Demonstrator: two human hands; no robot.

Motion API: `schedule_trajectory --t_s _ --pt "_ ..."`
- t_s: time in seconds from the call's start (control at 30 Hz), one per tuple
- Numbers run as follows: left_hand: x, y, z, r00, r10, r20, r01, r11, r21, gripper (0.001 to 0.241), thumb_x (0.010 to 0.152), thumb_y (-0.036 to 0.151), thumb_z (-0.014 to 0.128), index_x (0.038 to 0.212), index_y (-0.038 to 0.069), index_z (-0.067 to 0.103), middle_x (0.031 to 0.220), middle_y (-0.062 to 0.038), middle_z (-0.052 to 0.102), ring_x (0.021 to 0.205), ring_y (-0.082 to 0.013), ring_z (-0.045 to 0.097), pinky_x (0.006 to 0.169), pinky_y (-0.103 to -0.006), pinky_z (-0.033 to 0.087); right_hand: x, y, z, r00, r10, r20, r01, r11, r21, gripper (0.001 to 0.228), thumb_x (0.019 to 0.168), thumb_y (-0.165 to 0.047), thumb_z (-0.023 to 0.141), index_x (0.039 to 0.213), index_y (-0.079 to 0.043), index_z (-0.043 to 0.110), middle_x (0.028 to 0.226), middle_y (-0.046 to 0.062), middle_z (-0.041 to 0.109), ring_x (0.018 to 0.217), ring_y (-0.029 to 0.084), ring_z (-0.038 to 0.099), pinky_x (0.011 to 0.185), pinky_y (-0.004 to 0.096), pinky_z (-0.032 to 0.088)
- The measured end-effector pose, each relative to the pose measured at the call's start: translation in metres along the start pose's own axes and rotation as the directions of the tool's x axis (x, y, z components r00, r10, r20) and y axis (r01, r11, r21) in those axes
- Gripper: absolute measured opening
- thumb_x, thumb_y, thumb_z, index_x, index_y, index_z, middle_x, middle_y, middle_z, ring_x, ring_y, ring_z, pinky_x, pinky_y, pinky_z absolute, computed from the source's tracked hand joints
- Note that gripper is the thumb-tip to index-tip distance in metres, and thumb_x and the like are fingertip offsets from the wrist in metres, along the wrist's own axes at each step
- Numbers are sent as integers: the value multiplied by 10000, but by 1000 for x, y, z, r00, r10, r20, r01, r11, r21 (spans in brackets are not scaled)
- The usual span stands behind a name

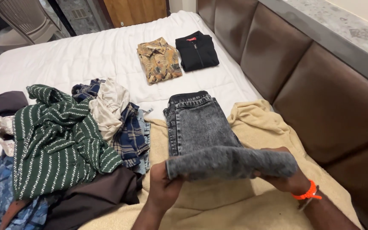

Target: The person folds a black zip-up hoodie on a bed, then folds a pair of grey jeans. The person smooths the garments, folds them into compact rectangles, and places them on the bed.

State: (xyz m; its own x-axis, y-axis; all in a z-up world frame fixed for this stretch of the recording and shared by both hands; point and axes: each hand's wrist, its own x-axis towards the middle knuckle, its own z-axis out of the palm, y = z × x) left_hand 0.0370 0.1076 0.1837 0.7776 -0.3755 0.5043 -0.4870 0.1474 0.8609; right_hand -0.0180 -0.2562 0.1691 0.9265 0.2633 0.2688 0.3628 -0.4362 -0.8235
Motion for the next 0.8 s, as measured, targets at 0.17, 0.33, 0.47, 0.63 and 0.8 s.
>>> schedule_trajectory --t_s 0.17,0.33,0.47,0.63,0.8 --pt "11 -42 10 909 -189 -371 125 974 -190 145 967 24 677 1094 -42 701 997 -81 767 933 -126 691 817 -271 543 23 -6 14 1000 -11 17 11 1000 20 726 750 -155 873 1374 -7 532 1335 107 640 1219 220 589 994 380 473" --pt "42 -41 7 869 -243 -431 157 961 -226 250 959 86 714 1177 -25 661 1084 -75 752 993 -137 684 887 -284 528 53 -3 27 982 66 -177 -68 998 -5 599 847 -181 813 1375 -34 569 1280 89 689 1145 176 630 949 351 519" --pt "50 -40 -2 908 -300 -291 285 954 -91 367 881 123 789 1198 -4 654 1085 -81 756 989 -153 698 888 -306 545 76 32 31 920 244 -307 -220 969 111 379 973 -250 775 1257 -5 723 1113 79 794 1002 134 688 886 322 583" --pt "62 -63 2 868 -411 -278 444 894 64 359 871 134 780 1190 16 666 1067 -90 786 983 -155 739 878 -311 571 121 4 31 836 400 -375 -257 890 378 525 906 -264 782 1316 28 631 1147 79 732 1010 142 668 886 325 566" --pt "77 -85 0 876 -259 -407 334 934 127 356 883 85 741 1214 3 641 1074 -111 784 989 -173 731 888 -314 549 138 -10 28 839 537 -82 -427 745 513 756 766 -215 817 1407 -86 438 1232 31 674 1115 138 673 960 328 570"
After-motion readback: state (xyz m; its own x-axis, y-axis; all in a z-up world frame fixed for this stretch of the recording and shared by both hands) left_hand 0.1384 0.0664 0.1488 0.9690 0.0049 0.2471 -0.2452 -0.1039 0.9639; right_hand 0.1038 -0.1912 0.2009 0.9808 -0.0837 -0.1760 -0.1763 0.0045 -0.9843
